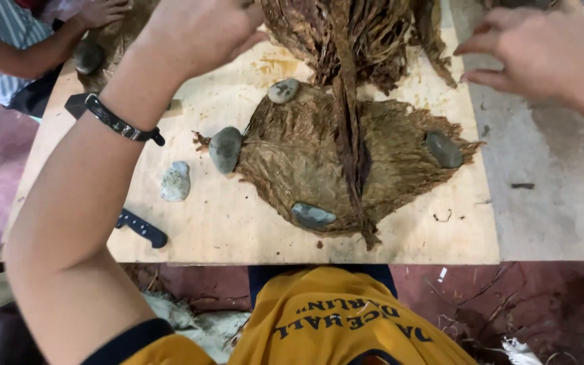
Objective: Smoothing out large dried leaves on a wooden table, removing the central stems by hand, and using stones as weights to keep the leaves flat.
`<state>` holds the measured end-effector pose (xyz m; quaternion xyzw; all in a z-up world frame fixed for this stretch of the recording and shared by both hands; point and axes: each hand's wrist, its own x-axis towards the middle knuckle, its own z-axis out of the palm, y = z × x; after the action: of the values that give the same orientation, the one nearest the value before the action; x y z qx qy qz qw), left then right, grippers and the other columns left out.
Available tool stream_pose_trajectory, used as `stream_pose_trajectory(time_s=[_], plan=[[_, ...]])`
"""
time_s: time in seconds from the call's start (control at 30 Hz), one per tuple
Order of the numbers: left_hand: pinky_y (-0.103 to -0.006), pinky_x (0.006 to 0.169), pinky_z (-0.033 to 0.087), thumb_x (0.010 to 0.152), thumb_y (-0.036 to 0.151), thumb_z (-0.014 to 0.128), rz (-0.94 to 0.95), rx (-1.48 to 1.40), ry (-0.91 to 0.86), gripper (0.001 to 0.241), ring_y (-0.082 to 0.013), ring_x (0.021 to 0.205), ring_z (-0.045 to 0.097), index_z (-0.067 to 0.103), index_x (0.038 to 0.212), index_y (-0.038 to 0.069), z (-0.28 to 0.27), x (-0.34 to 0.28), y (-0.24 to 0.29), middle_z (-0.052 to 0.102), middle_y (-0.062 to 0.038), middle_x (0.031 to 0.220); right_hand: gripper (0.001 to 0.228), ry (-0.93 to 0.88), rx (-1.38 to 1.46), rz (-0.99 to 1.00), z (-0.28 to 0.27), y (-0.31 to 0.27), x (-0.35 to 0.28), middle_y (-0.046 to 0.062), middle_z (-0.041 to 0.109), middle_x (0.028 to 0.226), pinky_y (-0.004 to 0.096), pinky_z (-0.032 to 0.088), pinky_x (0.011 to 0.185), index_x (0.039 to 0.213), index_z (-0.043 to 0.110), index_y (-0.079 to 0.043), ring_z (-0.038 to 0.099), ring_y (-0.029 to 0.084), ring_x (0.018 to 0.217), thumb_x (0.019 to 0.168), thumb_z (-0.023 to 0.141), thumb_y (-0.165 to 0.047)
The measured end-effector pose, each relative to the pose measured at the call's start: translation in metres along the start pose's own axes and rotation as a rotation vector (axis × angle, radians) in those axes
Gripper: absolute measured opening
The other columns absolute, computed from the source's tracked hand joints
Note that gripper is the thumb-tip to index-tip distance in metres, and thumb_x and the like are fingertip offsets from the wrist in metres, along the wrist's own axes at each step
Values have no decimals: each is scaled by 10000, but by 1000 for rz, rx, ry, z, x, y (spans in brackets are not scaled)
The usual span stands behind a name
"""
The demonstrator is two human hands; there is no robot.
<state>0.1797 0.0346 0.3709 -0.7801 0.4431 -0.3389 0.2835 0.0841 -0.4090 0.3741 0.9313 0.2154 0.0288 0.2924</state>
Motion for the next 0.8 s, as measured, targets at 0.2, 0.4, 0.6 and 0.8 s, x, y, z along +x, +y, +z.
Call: stream_pose_trajectory(time_s=[0.2,0.4,0.6,0.8], plan=[[-299,796,688,1119,544,594,5,-41,-169,401,-150,793,799,764,1046,188,-34,3,1,783,8,858,493,-47,-342,76,10,14,-8,-150,663,1313,146,701,521,1416,565,-424,786,6,965,980,459,-631],[-279,642,628,1192,428,557,-102,-443,-258,479,-158,607,661,671,857,105,18,-2,34,609,1,696,543,35,110,30,43,8,16,26,720,1283,674,365,1248,1345,660,-257,744,213,1129,950,529,-606],[-364,823,602,1016,187,704,-573,-1519,140,117,-317,926,748,726,1097,106,131,4,187,762,-93,951,424,241,1050,136,221,-116,109,179,744,1123,475,549,861,1302,712,-105,697,400,1074,985,726,-386],[-310,628,621,926,128,744,-995,-2023,257,204,-150,761,743,776,1126,106,220,46,356,788,-115,930,512,243,1133,426,301,-225,167,227,742,1078,497,599,816,1250,698,-19,711,436,1001,930,780,-410]])
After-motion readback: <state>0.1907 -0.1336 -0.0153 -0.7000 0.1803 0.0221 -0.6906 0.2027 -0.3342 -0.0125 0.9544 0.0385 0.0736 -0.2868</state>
